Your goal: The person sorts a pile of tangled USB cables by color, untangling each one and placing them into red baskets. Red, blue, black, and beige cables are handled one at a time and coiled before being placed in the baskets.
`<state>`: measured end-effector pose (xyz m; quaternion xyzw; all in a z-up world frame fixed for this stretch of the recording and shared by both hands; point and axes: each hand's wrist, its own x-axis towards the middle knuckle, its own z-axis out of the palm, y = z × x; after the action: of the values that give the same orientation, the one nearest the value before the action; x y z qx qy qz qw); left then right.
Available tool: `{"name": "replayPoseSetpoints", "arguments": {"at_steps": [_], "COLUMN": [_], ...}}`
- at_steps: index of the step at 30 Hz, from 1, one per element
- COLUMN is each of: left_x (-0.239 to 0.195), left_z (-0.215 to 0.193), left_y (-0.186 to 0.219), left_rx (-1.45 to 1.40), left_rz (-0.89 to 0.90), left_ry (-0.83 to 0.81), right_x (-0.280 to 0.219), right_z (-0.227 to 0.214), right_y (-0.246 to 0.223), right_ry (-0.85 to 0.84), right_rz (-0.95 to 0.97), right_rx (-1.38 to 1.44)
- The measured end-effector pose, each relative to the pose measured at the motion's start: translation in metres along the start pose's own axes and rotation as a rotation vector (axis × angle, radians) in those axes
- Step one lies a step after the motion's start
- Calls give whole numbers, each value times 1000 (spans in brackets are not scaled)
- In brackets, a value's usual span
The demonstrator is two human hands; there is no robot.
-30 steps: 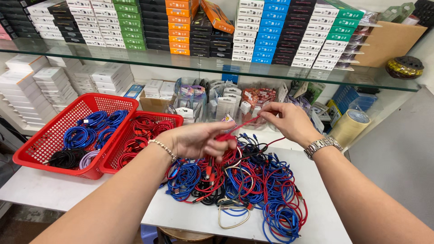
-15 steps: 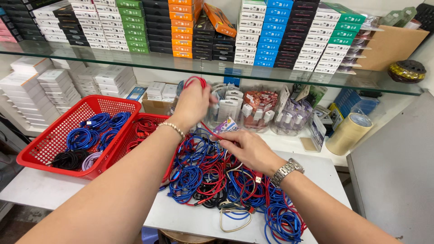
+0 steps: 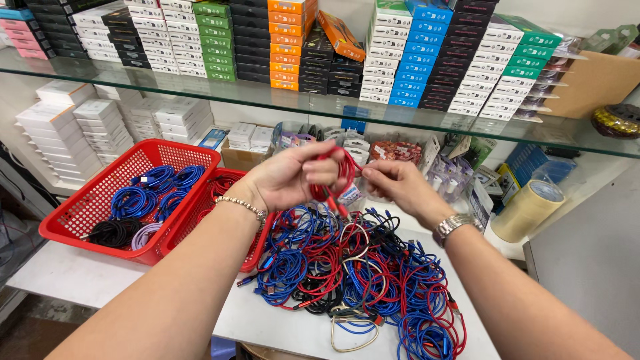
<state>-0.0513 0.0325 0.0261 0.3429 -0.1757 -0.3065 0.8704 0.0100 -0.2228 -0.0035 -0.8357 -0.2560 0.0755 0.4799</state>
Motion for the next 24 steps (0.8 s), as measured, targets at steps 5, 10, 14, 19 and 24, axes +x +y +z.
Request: {"name": "replayPoseSetpoints", "arguments": {"at_steps": [5, 10, 14, 19, 24], "left_x": [23, 29, 21, 7, 2], "left_z": [-18, -33, -39, -33, -13], "left_y": [2, -17, -33, -34, -42], "left_rx": [-112, 543, 1298, 1270, 818], "left_rz": [351, 488, 460, 354, 266], "left_ry": [328, 876, 1012, 899, 776], "right_x": [-14, -26, -26, -39, -33], "right_z": [77, 102, 89, 75, 79], "right_y": [-10, -47, -71, -64, -61], "right_ry": [-60, -46, 20, -162, 98], "right_rz": [238, 139, 147, 84, 72], "right_rx": [424, 457, 568, 848, 325]}}
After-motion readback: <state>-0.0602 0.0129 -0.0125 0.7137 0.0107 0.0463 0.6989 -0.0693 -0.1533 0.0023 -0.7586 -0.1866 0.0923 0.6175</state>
